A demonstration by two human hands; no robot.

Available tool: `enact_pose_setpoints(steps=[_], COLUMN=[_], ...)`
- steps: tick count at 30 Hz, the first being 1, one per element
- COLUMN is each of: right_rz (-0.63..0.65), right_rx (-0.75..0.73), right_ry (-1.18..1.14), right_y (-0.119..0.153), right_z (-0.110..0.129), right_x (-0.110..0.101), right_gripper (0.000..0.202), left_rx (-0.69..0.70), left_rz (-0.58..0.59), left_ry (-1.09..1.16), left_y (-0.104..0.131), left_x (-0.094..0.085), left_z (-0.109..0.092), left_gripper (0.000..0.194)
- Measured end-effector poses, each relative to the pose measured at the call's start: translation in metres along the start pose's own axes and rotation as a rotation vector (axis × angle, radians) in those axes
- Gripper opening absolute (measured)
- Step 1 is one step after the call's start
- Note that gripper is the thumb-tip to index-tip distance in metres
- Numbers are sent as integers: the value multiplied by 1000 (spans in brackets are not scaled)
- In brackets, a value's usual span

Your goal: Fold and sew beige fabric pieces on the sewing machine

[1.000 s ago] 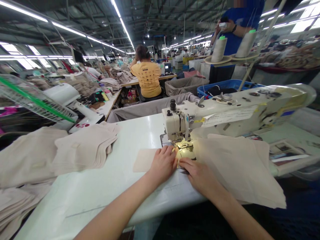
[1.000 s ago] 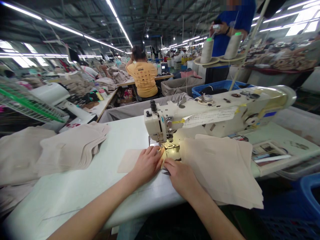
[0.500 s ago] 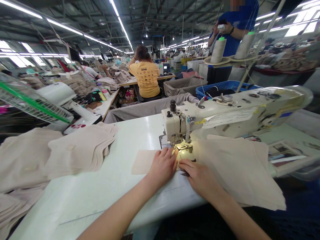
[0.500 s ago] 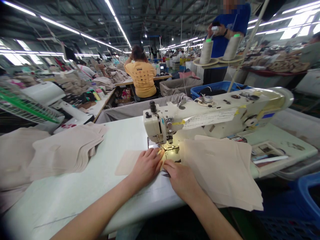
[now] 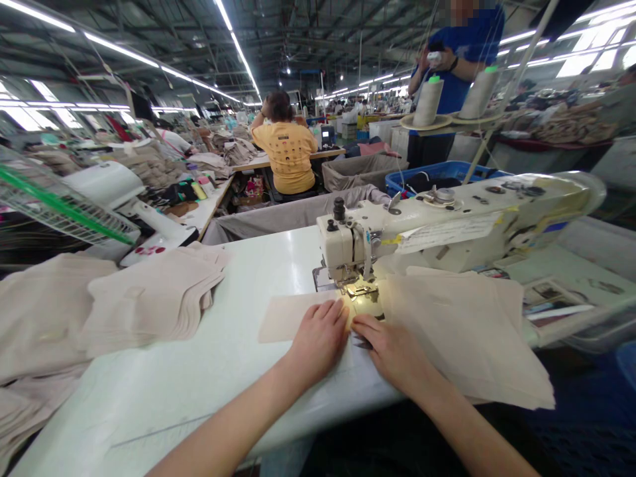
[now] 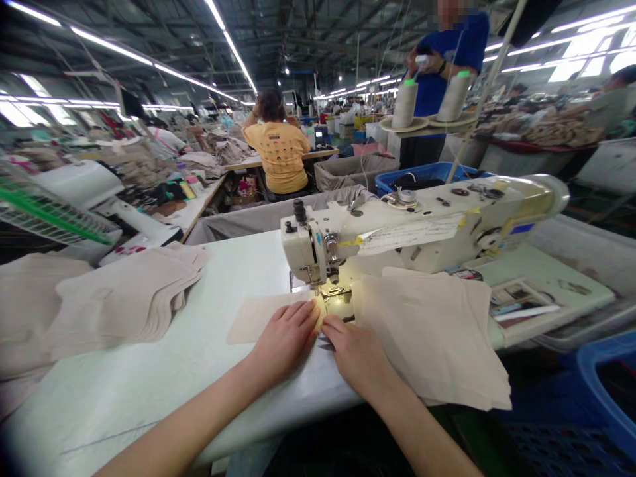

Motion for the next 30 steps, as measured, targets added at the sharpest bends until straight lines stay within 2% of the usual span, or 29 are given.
enact_pose_setpoints(steps=[3, 8, 12, 16, 22, 26, 30], right_rz=[-9, 23, 49, 14, -26, -9, 7], right_rx=[-7, 13, 54, 71, 77, 73, 103], right_ry=[12, 23, 15, 0, -4, -5, 36], right_y=[6, 8, -2, -17, -34, -31, -20], right_z=[0, 2, 2, -1, -6, -2, 5], right_x=[4, 5, -1, -5, -10, -13, -4], right_gripper=[65, 65, 60, 50, 44, 45, 49], left_rx=[83, 142, 118, 97, 119, 143, 137], left_rz=[13, -6, 9, 22, -24, -61, -120], left_ry=[73, 119, 128, 140, 144, 167, 161], left_y=[11, 17, 8, -7, -29, -36, -32], left_x=[0, 1, 1, -1, 0, 3, 6], left_z=[-4, -2, 6, 17, 35, 43, 45], left_gripper=[25, 31, 26, 24, 24, 24, 28])
Point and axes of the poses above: each hand's wrist, its own y-axis away from the middle knuckle, its own x-axis out of the palm, z = x × y, the point moved 2 cm from there along -y, towards the middle knuckle, and after that the axes turned 9 degrees about -x, right-handed, at the moved point
